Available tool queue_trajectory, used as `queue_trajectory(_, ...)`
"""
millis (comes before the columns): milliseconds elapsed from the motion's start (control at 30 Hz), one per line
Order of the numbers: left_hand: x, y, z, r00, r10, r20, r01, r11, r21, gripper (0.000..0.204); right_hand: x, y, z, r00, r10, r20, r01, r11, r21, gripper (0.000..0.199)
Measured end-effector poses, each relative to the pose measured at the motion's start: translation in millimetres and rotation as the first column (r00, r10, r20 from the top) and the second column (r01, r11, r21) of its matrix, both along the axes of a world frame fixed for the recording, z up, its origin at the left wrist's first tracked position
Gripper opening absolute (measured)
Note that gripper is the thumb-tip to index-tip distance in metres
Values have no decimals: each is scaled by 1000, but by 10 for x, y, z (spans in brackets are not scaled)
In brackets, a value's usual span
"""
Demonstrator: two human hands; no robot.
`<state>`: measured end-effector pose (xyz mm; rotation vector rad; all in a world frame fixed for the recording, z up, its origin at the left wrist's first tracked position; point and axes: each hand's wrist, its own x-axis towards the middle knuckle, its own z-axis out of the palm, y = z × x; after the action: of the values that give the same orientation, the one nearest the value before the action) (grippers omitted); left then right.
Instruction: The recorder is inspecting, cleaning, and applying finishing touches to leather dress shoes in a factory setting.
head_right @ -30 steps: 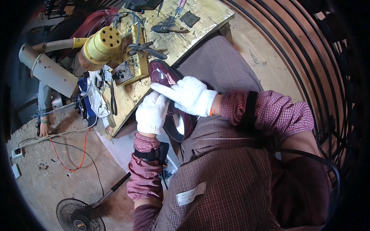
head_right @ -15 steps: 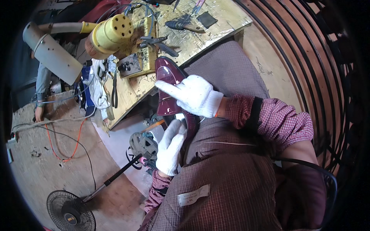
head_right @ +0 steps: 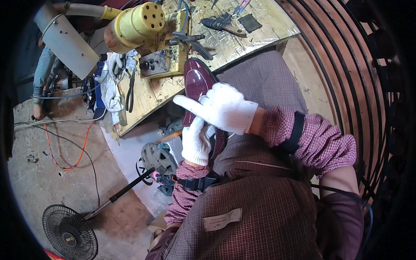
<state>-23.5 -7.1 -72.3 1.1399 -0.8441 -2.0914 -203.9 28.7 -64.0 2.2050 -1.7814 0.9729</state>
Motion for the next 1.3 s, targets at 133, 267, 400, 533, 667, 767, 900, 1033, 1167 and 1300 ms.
queue_trajectory(133,-23,12,41,999,0,49,-1,1000,20,35,47,-64,-28,999,18,35,-16,999,-34,70)
queue_trajectory(267,2,28,-42,999,-13,45,13,1000,3,37,87,-25,-58,999,-24,28,25,999,-22,71)
queue_trajectory(400,44,-3,-171,921,-132,366,267,899,-347,34,133,91,-67,997,-55,-63,58,997,45,67)
queue_trajectory(533,2,-7,-118,983,93,-156,-81,993,85,36,159,127,-67,998,9,-60,-4,997,76,64)
queue_trajectory(667,-116,0,39,994,109,-24,-106,990,92,45,90,113,-52,994,-34,108,13,980,196,68)
queue_trajectory(767,-177,-8,34,984,84,-154,-75,995,63,48,-1,67,-64,866,-85,493,25,991,128,75)
queue_trajectory(900,-97,-34,-66,999,21,39,-20,999,-25,33,-39,81,-60,912,-87,400,12,982,188,78)
queue_trajectory(1033,-54,-42,-193,924,-12,381,237,801,-549,27,-8,71,-42,966,-97,240,48,978,203,75)
queue_trajectory(1167,-22,-15,-209,961,-40,274,112,960,-255,26,-16,41,0,991,-72,111,49,978,203,73)
queue_trajectory(1300,-25,6,-236,875,51,481,308,709,-634,20,-13,-4,38,999,-19,46,8,976,218,75)
